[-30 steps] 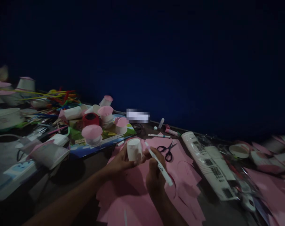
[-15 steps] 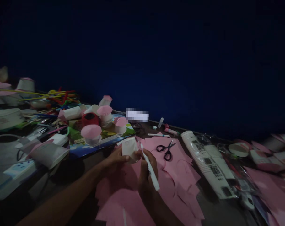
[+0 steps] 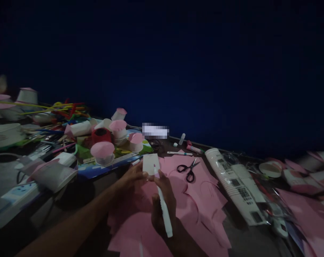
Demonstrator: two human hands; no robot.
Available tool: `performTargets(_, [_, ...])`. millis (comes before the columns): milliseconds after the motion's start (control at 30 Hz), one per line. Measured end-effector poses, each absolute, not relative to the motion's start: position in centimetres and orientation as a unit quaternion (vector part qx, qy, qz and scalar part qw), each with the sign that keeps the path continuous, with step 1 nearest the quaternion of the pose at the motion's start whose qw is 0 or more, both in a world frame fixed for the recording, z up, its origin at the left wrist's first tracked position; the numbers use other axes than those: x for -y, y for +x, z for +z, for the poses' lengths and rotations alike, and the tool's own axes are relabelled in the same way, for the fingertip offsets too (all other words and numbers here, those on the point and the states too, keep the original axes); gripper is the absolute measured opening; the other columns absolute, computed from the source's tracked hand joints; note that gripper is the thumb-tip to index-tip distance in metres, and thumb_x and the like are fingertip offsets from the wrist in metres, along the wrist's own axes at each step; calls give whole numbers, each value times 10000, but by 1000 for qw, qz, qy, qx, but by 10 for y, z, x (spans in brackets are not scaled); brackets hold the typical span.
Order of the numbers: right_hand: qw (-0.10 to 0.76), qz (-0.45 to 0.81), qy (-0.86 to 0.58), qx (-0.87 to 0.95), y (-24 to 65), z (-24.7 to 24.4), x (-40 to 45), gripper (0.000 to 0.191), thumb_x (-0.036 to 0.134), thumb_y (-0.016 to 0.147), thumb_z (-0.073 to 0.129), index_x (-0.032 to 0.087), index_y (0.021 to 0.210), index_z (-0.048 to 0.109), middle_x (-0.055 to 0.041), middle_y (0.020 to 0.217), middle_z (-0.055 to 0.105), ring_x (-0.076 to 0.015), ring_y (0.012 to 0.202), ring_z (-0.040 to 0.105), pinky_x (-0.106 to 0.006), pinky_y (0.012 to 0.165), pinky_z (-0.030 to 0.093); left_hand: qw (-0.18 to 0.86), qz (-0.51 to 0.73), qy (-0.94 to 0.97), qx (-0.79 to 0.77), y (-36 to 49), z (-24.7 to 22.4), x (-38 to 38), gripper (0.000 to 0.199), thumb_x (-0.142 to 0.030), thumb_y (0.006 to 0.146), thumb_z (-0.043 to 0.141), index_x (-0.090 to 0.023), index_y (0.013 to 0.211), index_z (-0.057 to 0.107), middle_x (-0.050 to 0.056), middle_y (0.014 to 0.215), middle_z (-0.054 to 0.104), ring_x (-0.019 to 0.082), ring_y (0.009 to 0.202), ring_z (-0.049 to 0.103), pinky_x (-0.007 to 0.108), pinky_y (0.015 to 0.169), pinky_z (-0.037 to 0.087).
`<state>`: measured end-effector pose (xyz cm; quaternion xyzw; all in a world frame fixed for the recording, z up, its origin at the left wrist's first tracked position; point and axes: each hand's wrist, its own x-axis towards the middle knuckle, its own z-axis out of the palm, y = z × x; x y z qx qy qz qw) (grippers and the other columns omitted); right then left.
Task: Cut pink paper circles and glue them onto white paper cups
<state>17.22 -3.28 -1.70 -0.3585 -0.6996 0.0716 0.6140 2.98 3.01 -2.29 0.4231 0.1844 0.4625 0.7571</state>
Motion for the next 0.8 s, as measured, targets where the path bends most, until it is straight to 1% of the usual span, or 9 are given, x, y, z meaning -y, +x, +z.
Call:
performTargets(67, [626,81,-385,673,173,-18,30,308,294,901,371,198,1174,475,-94,1028,604,-228,1025,551,-440,863,452,761,468,404,-196,30,-22,-29,492,-222,646,686,-136,1114,563,72,882,632,163,753,568,252,681,391])
performTargets(133, [630,95,-408,654,172,-18,29,299,291,900,375,193,1161,484,-94,1031,598,-218,1005,563,-417,843,464,774,460,388,-197,31,-21,-26,495,-245,663,671,-146,1132,549,80,895,633,177,786,575,259,694,396])
performTargets(233, [615,100,-405,669,169,-15,31,303,301,903,368,185,1156,490,-96,1014,606,-212,979,580,-383,803,486,783,456,390,-164,32,-20,-23,547,-287,658,690,-152,1160,520,92,920,632,212,862,583,301,767,402])
performTargets(333, [622,102,-366,685,168,-9,33,309,308,905,368,189,1168,477,-91,993,612,-212,959,585,-375,785,491,783,452,404,-140,32,-16,-23,599,-257,610,733,-134,1154,517,108,952,631,244,925,577,348,843,388])
performTargets(433, [638,137,-366,664,174,-6,30,282,315,902,371,194,1118,507,-72,927,600,-205,899,583,-385,779,480,791,465,371,-147,30,-11,-24,561,-232,638,694,-136,1161,514,122,987,630,255,963,569,376,871,385])
performTargets(533, [660,189,-380,619,180,-6,24,255,268,902,361,194,1087,519,-59,877,573,-190,841,573,-396,767,475,795,470,338,-180,27,-10,-24,504,-193,683,617,-171,1174,510,104,1020,630,232,973,569,384,886,388])
performTargets(600, [657,209,-377,618,182,-7,22,247,232,892,374,196,1084,525,-55,863,570,-187,835,568,-402,771,472,795,474,328,-189,27,-11,-23,481,-185,693,585,-181,1169,516,90,1031,629,219,966,573,376,887,393])
performTargets(700, [626,205,-354,664,182,-8,25,255,191,871,402,201,1083,543,-54,845,586,-189,835,568,-398,764,476,797,482,313,-185,26,-16,-24,473,-180,684,573,-178,1155,528,76,1011,636,207,931,585,346,856,416])
performTargets(800, [604,201,-322,701,179,-7,29,290,147,852,412,205,1105,541,-62,853,598,-209,896,572,-426,792,474,805,475,298,-195,24,-17,-24,471,-174,668,575,-169,1138,540,65,937,654,189,825,606,307,764,448])
